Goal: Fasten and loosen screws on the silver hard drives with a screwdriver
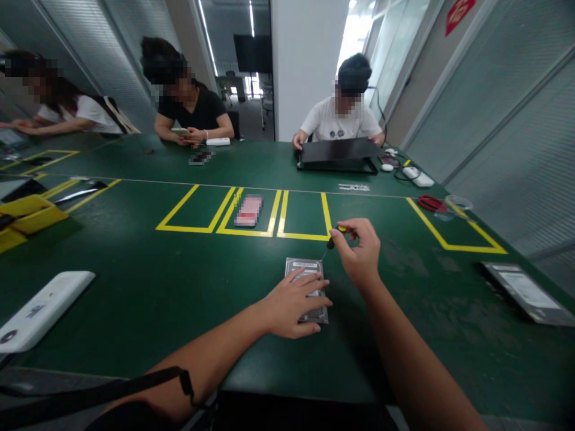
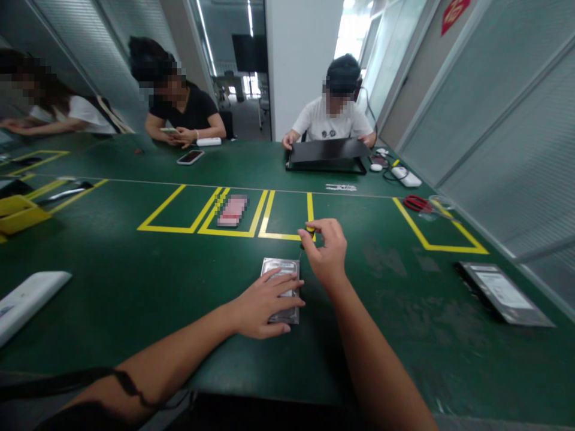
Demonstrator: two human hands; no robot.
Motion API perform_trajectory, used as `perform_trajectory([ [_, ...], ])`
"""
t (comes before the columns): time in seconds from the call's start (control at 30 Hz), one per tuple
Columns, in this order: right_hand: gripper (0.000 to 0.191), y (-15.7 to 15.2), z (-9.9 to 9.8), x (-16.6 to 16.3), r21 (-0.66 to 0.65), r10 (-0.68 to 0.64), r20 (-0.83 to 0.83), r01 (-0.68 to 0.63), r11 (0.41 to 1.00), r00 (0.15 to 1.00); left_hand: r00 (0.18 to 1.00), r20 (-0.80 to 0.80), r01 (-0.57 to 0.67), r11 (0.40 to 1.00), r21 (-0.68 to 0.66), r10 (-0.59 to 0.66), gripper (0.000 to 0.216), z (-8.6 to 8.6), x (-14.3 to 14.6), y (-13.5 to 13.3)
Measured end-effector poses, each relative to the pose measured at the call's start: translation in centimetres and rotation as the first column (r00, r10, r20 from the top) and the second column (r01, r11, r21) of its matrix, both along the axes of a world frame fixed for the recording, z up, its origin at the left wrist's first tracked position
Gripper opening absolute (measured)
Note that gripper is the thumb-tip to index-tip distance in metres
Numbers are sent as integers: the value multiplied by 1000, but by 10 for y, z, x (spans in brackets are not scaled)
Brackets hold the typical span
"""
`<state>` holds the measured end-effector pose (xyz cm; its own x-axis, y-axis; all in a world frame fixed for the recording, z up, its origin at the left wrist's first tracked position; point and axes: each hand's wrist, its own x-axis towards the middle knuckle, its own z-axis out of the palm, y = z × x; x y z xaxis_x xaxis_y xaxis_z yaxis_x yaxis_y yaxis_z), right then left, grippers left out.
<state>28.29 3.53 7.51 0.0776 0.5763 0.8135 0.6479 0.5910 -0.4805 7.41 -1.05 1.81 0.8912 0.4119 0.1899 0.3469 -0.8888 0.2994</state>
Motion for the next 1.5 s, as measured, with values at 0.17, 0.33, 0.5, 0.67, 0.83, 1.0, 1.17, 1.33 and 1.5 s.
perform_trajectory([
  [0.17, 17, -1, -2, -1, -16, 10, -10, -11, 1000, 1000, 1000, 3, -4, 1000, 4, 4, 61, 0, 0, 0],
  [0.33, 16, -2, -2, -3, -28, 36, -16, -37, 999, 999, 1000, 11, -1, 1000, 8, 1, 61, 0, 0, 0],
  [0.5, 17, -3, -3, -3, -27, 23, -11, -23, 999, 1000, 1000, 14, 2, 1000, 4, -2, 60, 1, 0, -1],
  [0.67, 22, -3, -6, -1, -85, -14, -30, 12, 996, 999, 1000, 16, 2, 1000, -4, -2, 61, 2, 0, -1],
  [0.83, 19, -2, -4, -2, -37, -20, -5, 20, 999, 1000, 1000, 11, 4, 1000, -6, -4, 61, 2, 0, 0],
  [1.0, 18, -2, -1, -4, 8, -7, 7, 7, 1000, 1000, 1000, 2, 7, 1000, -8, -7, 61, 2, 0, -1],
  [1.17, 23, -3, -4, -2, -22, -8, 2, 8, 1000, 1000, 1000, 7, 2, 1000, -16, -2, 62, 2, -1, -1],
  [1.33, 21, -2, -3, -3, -21, 37, -8, -37, 999, 999, 1000, 8, 2, 1000, -15, -2, 61, 2, 0, -1],
  [1.5, 16, 1, -4, -3, 14, -55, 18, 55, 998, 998, 1000, 10, 1, 1000, -13, -1, 62, 2, 0, 0],
])
